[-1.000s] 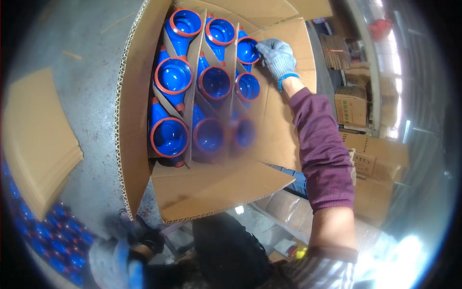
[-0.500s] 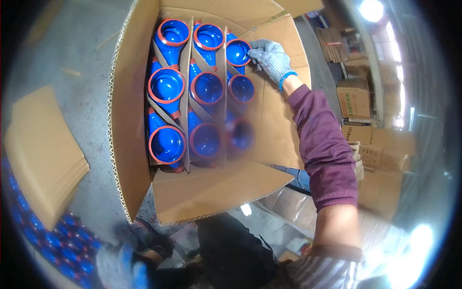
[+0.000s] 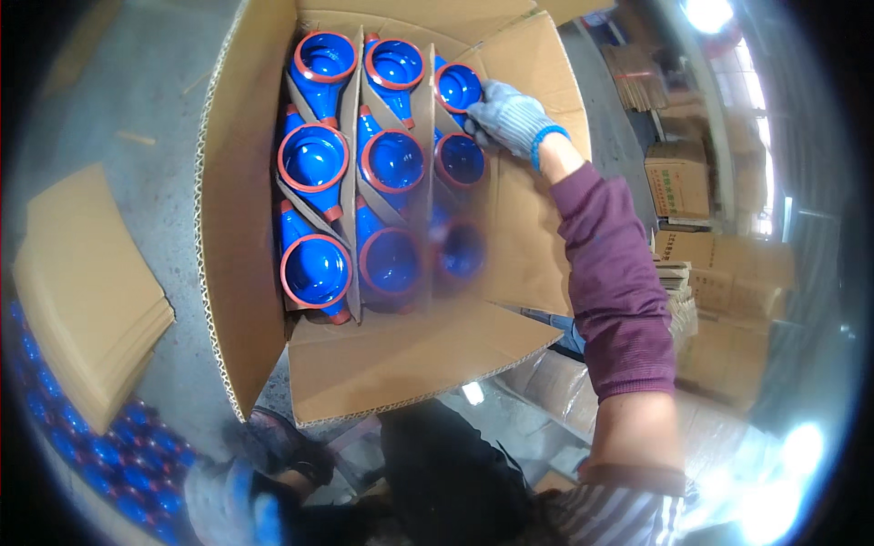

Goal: The person packs blue ductile iron water meter shells into cardboard boxes, placing protective cardboard dividers between them by hand.

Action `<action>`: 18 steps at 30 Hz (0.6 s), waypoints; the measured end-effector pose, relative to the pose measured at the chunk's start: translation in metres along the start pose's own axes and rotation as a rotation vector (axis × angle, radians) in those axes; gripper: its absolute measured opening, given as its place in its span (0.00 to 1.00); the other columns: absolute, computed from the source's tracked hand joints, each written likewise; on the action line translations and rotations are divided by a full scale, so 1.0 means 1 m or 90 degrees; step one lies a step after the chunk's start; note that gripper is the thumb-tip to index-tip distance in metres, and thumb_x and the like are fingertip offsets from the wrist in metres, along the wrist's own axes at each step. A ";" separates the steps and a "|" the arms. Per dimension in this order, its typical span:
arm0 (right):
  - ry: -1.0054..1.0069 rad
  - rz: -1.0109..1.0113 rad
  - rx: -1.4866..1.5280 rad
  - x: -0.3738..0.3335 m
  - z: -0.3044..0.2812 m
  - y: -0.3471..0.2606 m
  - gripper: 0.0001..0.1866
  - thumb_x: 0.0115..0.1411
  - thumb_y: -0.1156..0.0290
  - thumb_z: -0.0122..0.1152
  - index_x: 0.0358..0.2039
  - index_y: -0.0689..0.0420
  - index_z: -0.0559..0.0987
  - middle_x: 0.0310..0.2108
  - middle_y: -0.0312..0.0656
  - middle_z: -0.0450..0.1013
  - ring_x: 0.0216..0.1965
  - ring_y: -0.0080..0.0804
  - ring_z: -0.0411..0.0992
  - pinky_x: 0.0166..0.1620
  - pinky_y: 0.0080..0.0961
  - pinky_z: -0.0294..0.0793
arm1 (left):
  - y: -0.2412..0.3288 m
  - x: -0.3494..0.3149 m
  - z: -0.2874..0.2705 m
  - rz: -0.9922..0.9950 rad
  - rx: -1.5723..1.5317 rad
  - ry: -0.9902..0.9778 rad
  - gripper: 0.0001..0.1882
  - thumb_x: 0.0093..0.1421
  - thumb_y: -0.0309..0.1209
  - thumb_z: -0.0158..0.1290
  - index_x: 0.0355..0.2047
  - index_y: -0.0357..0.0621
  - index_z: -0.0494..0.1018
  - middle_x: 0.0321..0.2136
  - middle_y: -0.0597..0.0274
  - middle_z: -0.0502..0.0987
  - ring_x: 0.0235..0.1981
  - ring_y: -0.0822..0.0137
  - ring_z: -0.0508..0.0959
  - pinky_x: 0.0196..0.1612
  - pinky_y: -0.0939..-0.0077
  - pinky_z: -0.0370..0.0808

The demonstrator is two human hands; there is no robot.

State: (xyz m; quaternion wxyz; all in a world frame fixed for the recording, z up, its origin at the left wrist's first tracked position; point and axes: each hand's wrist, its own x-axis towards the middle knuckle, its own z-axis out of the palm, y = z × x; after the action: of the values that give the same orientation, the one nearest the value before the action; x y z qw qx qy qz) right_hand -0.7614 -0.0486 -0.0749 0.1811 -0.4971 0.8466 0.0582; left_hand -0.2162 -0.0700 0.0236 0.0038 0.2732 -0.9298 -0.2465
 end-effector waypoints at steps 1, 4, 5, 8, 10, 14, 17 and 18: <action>-0.053 0.051 -0.110 -0.011 -0.015 -0.022 0.14 0.55 0.70 0.50 0.42 0.60 0.73 0.22 0.36 0.74 0.20 0.22 0.72 0.26 0.20 0.71 | 0.000 -0.001 -0.001 -0.006 -0.011 -0.005 0.15 0.61 0.37 0.48 0.41 0.39 0.72 0.33 0.49 0.73 0.36 0.50 0.74 0.45 0.57 0.71; -0.051 0.175 0.186 -0.026 -0.022 -0.039 0.16 0.54 0.70 0.49 0.44 0.59 0.72 0.24 0.37 0.75 0.21 0.24 0.73 0.27 0.21 0.71 | -0.003 -0.007 -0.001 0.007 -0.005 0.001 0.15 0.61 0.37 0.47 0.41 0.39 0.72 0.32 0.50 0.73 0.36 0.51 0.74 0.45 0.57 0.71; -0.089 0.182 0.199 -0.031 -0.027 -0.047 0.20 0.55 0.70 0.47 0.50 0.58 0.70 0.26 0.38 0.75 0.21 0.24 0.73 0.29 0.22 0.72 | -0.007 -0.011 0.000 0.005 -0.007 0.001 0.15 0.61 0.37 0.47 0.41 0.39 0.72 0.32 0.50 0.73 0.36 0.51 0.74 0.45 0.57 0.71; 0.053 0.111 0.042 -0.042 -0.028 -0.037 0.23 0.57 0.69 0.48 0.54 0.57 0.67 0.27 0.38 0.75 0.23 0.22 0.72 0.30 0.20 0.71 | -0.019 -0.016 0.003 0.109 0.033 0.009 0.14 0.62 0.36 0.46 0.40 0.38 0.71 0.32 0.50 0.73 0.35 0.52 0.74 0.45 0.57 0.71; 0.342 0.069 0.091 -0.071 -0.031 -0.059 0.17 0.56 0.66 0.52 0.47 0.51 0.73 0.35 0.44 0.75 0.34 0.32 0.74 0.41 0.27 0.72 | -0.013 -0.010 -0.003 0.006 -0.022 0.001 0.13 0.62 0.35 0.45 0.40 0.38 0.71 0.33 0.50 0.74 0.35 0.52 0.74 0.43 0.57 0.72; 0.696 0.091 0.359 -0.158 -0.039 -0.087 0.20 0.63 0.73 0.47 0.56 0.61 0.64 0.39 0.41 0.73 0.36 0.26 0.70 0.41 0.23 0.70 | -0.016 -0.016 0.001 0.025 0.016 -0.012 0.14 0.62 0.35 0.45 0.39 0.37 0.72 0.34 0.50 0.74 0.36 0.51 0.74 0.43 0.58 0.72; 0.663 0.182 0.194 -0.208 0.020 -0.045 0.21 0.64 0.69 0.47 0.55 0.65 0.62 0.41 0.42 0.71 0.38 0.24 0.69 0.42 0.20 0.70 | -0.017 -0.017 0.003 0.003 -0.011 -0.047 0.15 0.62 0.36 0.45 0.42 0.39 0.71 0.35 0.51 0.74 0.36 0.50 0.74 0.43 0.57 0.72; 0.611 0.252 0.433 -0.224 0.039 -0.043 0.24 0.63 0.66 0.49 0.56 0.65 0.61 0.44 0.43 0.69 0.42 0.28 0.68 0.47 0.25 0.69 | -0.023 -0.024 0.007 0.052 0.028 -0.048 0.17 0.63 0.37 0.46 0.50 0.45 0.64 0.38 0.51 0.74 0.37 0.49 0.74 0.44 0.56 0.71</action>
State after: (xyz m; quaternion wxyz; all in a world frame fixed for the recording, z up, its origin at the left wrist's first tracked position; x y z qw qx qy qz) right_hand -0.6157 0.1246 -0.0262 -0.0861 -0.2156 0.8811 -0.4121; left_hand -0.1847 -0.0716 0.0101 -0.0274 0.2254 -0.9449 -0.2358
